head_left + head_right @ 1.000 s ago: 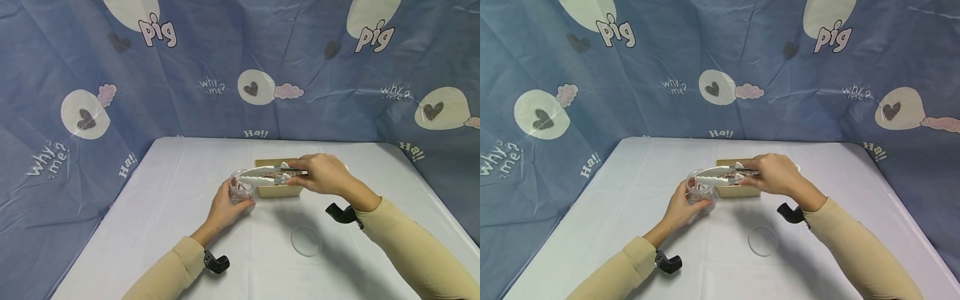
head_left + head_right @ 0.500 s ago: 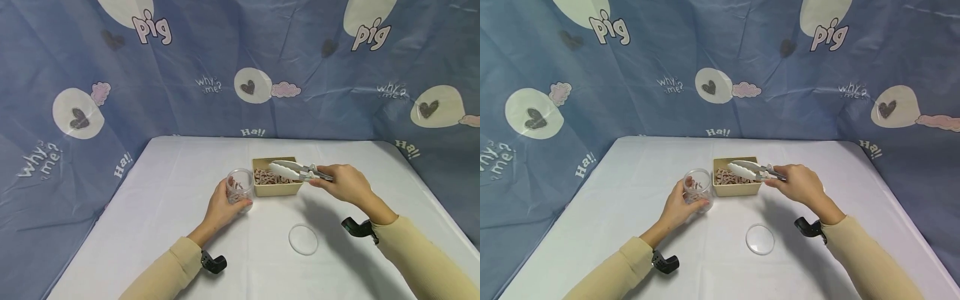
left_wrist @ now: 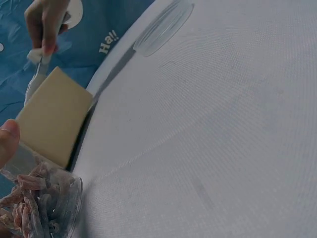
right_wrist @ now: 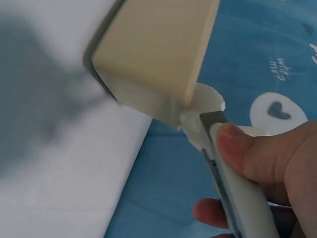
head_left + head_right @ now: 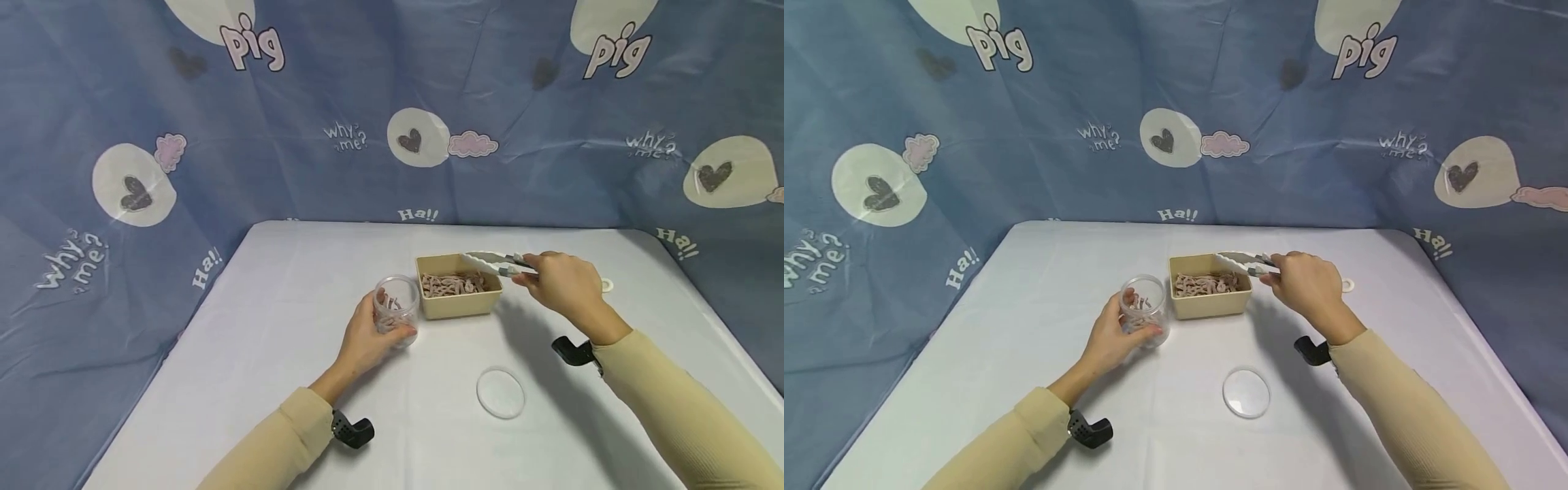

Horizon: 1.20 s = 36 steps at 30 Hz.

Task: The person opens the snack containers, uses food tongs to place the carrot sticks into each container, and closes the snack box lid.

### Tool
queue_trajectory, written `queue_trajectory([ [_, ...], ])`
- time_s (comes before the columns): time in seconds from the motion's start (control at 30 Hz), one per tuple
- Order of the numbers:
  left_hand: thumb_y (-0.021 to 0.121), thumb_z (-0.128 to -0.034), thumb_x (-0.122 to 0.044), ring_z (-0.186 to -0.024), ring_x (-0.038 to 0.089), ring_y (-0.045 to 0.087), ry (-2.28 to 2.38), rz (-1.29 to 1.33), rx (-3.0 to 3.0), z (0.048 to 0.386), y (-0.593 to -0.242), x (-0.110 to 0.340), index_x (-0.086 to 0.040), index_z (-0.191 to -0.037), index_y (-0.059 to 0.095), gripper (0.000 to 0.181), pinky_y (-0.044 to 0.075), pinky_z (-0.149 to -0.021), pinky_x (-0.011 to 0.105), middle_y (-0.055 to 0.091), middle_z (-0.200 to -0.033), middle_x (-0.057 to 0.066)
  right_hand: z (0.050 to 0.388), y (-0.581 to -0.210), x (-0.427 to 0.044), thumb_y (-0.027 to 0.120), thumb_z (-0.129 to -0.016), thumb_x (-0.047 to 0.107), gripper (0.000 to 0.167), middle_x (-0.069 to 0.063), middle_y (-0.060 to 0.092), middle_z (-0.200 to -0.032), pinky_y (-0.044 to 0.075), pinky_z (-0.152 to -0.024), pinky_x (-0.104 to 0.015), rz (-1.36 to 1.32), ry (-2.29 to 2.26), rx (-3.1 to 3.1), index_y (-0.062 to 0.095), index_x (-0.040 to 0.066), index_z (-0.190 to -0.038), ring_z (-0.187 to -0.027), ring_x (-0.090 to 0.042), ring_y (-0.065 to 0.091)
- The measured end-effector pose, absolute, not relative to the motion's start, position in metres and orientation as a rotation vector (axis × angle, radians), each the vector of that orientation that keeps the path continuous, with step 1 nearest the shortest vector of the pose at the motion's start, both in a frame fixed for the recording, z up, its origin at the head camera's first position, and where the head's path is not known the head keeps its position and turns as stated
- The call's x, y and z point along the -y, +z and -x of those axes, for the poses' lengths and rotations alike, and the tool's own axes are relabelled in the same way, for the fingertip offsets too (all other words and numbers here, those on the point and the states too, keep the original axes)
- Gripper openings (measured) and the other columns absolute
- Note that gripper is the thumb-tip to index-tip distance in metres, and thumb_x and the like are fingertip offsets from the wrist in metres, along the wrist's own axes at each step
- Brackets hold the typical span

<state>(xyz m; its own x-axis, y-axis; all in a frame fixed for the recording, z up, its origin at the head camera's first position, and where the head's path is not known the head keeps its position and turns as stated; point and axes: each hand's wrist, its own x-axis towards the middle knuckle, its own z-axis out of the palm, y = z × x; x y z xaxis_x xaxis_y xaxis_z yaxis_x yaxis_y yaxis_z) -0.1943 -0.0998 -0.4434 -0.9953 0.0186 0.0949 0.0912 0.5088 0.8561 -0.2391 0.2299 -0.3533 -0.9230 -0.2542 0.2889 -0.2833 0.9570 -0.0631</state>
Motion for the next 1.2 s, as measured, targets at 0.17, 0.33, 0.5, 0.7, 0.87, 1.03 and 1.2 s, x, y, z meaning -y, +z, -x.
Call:
queue_trajectory([
  [0.17, 0.085, -0.0734, -0.042, -0.134, 0.031, 0.048, -1.505, 0.091, 2.68, 0.195, -0.444, 0.1, -0.008, -0.148, 0.036, 0.096, 0.039, -0.114, 0.05, 0.049, -0.144, 0.012, 0.257, -0.355, -0.215, 0.071, -0.088, 0.034, 0.034, -0.011, 0.071, -0.089, 0.048, -0.049, -0.05, -0.414, 0.051, 2.81, 0.07, 0.013, -0.114, -0.075, -0.038, 0.068],
  [0.33, 0.086, -0.073, -0.042, -0.132, 0.03, 0.05, -1.491, 0.123, 2.665, 0.196, -0.442, 0.097, -0.008, -0.148, 0.036, 0.096, 0.04, -0.113, 0.049, 0.051, -0.142, 0.012, 0.264, -0.355, -0.203, 0.07, -0.089, 0.036, 0.041, -0.011, 0.073, -0.104, 0.054, -0.061, -0.052, -0.522, 0.018, 2.76, 0.069, 0.01, -0.12, -0.087, -0.035, 0.07],
  [0.5, 0.086, -0.0727, -0.042, -0.129, 0.03, 0.052, -1.475, 0.134, 2.652, 0.196, -0.442, 0.096, -0.007, -0.147, 0.038, 0.095, 0.042, -0.111, 0.049, 0.052, -0.139, 0.013, 0.259, -0.356, -0.202, 0.072, -0.086, 0.04, 0.042, -0.006, 0.075, -0.105, 0.052, -0.054, -0.049, -0.601, 0.043, 2.757, 0.07, 0.015, -0.12, -0.085, -0.032, 0.071],
  [0.7, 0.085, -0.0739, -0.041, -0.131, 0.031, 0.051, -1.483, 0.113, 2.66, 0.195, -0.445, 0.099, -0.007, -0.147, 0.037, 0.094, 0.042, -0.111, 0.049, 0.051, -0.141, 0.012, 0.24, -0.339, -0.209, 0.073, -0.086, 0.041, 0.042, -0.004, 0.075, -0.104, 0.05, -0.052, -0.046, -0.625, 0.037, 2.869, 0.071, 0.017, -0.12, -0.084, -0.031, 0.071],
  [0.87, 0.086, -0.0733, -0.04, -0.131, 0.03, 0.051, -1.484, 0.082, 2.645, 0.196, -0.448, 0.101, -0.008, -0.147, 0.038, 0.094, 0.042, -0.111, 0.049, 0.053, -0.14, 0.012, 0.238, -0.315, -0.208, 0.074, -0.085, 0.037, 0.027, 0.0, 0.069, -0.083, 0.044, -0.046, -0.041, -0.659, -0.1, 2.943, 0.072, 0.018, -0.103, -0.066, -0.023, 0.063],
  [1.03, 0.086, -0.0726, -0.042, -0.132, 0.031, 0.051, -1.491, 0.092, 2.656, 0.195, -0.452, 0.101, -0.007, -0.147, 0.037, 0.096, 0.042, -0.112, 0.049, 0.052, -0.141, 0.013, 0.245, -0.302, -0.217, 0.075, -0.083, 0.029, 0.019, -0.006, 0.063, -0.074, 0.047, -0.049, -0.049, -0.587, -0.3, 2.903, 0.067, 0.012, -0.083, -0.064, -0.032, 0.062],
  [1.2, 0.085, -0.0734, -0.045, -0.13, 0.031, 0.052, -1.465, 0.13, 2.654, 0.196, -0.449, 0.1, -0.006, -0.147, 0.037, 0.095, 0.043, -0.109, 0.051, 0.052, -0.14, 0.013, 0.257, -0.306, -0.226, 0.072, -0.085, 0.024, 0.021, -0.015, 0.066, -0.078, 0.048, -0.052, -0.053, -0.431, -0.281, 2.874, 0.067, 0.004, -0.084, -0.068, -0.038, 0.063],
])
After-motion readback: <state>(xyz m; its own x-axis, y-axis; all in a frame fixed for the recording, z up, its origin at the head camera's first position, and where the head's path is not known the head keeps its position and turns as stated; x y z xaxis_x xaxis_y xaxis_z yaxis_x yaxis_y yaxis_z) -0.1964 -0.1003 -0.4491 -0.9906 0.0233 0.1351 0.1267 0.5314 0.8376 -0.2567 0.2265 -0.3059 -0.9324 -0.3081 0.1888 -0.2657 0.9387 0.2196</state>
